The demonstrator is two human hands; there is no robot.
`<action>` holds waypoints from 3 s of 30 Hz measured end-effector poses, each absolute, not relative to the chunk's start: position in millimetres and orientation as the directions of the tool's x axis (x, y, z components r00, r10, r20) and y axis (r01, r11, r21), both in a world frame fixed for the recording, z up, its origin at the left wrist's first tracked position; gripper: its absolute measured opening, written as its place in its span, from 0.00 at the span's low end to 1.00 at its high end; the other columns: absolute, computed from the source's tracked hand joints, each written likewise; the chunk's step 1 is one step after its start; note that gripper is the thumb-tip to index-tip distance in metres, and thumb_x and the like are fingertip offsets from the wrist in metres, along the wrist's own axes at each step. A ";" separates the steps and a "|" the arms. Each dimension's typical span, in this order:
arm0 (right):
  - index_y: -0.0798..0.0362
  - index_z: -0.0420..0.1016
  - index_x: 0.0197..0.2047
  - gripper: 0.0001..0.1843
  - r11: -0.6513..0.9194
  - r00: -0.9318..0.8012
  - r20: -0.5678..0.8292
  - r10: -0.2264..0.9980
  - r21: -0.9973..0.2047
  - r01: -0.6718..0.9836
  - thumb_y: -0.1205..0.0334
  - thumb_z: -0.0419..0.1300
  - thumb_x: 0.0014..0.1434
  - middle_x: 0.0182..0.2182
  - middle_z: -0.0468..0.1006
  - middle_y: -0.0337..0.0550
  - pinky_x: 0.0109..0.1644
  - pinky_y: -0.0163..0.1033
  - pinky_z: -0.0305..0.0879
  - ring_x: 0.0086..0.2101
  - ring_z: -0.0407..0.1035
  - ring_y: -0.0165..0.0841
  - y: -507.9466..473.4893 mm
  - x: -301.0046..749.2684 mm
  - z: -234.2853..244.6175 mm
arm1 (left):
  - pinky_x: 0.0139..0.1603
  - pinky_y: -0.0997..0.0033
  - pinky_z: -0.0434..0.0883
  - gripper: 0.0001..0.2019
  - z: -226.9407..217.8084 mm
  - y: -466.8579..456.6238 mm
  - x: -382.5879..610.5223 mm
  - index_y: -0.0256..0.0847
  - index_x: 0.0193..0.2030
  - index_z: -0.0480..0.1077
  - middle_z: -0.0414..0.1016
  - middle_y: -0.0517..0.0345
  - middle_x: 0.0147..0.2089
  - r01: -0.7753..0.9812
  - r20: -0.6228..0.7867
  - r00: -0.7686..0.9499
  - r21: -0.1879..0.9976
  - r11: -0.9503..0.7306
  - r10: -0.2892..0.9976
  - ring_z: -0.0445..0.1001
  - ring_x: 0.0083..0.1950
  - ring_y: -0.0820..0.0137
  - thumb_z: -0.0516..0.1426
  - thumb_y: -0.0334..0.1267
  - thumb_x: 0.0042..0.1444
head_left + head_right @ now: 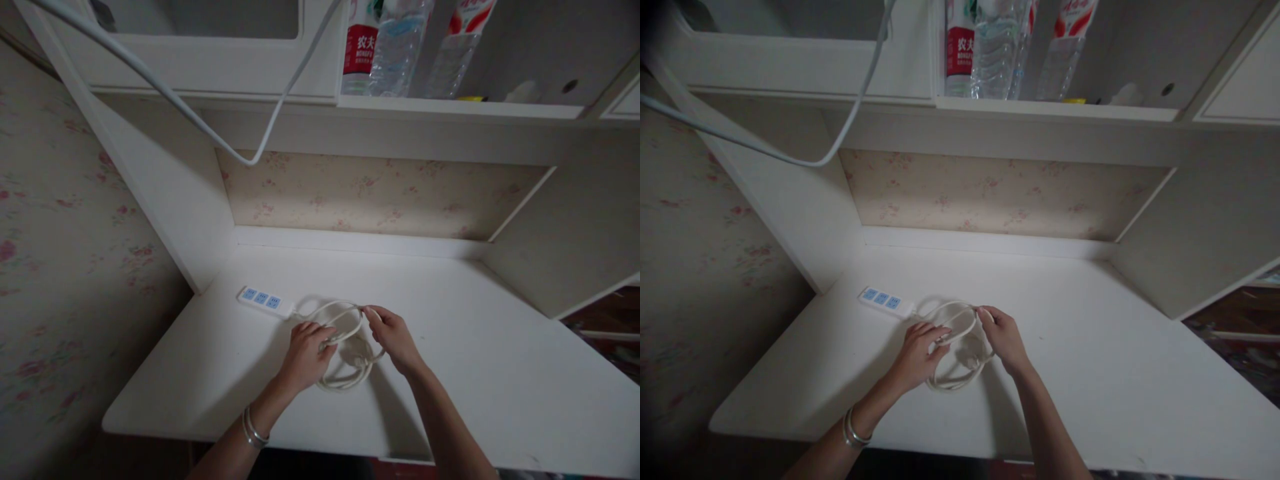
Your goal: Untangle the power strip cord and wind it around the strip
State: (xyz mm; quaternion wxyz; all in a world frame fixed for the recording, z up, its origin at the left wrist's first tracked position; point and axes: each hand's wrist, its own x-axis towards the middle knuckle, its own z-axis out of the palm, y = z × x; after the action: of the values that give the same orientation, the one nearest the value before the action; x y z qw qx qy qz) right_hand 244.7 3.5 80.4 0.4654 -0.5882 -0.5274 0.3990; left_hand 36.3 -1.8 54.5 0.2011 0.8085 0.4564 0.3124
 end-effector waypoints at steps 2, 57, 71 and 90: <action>0.56 0.78 0.44 0.27 -0.050 0.080 -0.034 0.996 -0.977 0.205 0.41 0.57 0.54 0.18 0.65 0.35 0.22 0.33 0.49 0.19 0.54 0.26 10.1 247.6 85.7 | 0.52 0.57 0.62 0.11 54.9 -2.5 36.7 0.48 0.44 0.74 0.75 0.56 0.39 0.615 0.309 0.390 0.613 -0.495 0.867 0.70 0.46 0.62 0.57 0.36 0.55; 0.54 0.73 0.29 0.26 0.100 -0.208 -0.040 0.977 -0.779 0.619 0.42 0.47 0.61 0.23 0.72 0.37 0.31 0.34 0.59 0.26 0.65 0.30 51.3 256.1 65.0 | 0.16 0.80 0.51 0.17 15.9 -14.6 8.5 0.36 0.42 0.67 0.70 0.63 0.27 -0.060 -0.157 0.248 0.982 0.177 0.956 0.56 0.17 0.82 0.55 0.49 0.56; 0.49 0.71 0.47 0.15 0.208 -0.118 0.378 0.918 -0.209 0.955 0.58 0.46 0.66 0.43 0.76 0.48 0.44 0.44 0.60 0.42 0.67 0.40 67.0 247.3 79.8 | 0.18 0.80 0.55 0.15 7.5 -12.9 8.7 0.36 0.37 0.66 0.68 0.62 0.28 -0.039 -0.100 0.260 0.993 0.114 0.960 0.59 0.19 0.82 0.53 0.49 0.58; 0.52 0.73 0.48 0.14 0.727 -0.489 0.575 0.656 -0.307 0.614 0.63 0.48 0.65 0.47 0.71 0.51 0.54 0.45 0.65 0.49 0.66 0.37 58.2 188.4 127.2 | 0.46 0.65 0.67 0.10 34.4 -29.7 -17.7 0.43 0.41 0.70 0.73 0.53 0.39 0.656 0.305 0.254 0.643 -0.395 0.918 0.71 0.42 0.65 0.48 0.37 0.63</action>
State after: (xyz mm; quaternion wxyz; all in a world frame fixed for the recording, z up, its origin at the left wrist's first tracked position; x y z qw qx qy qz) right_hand 188.4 58.2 127.2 0.3462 -0.3684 -0.8623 0.0301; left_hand -17.7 -29.7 34.4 0.1975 0.7667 0.5133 0.3312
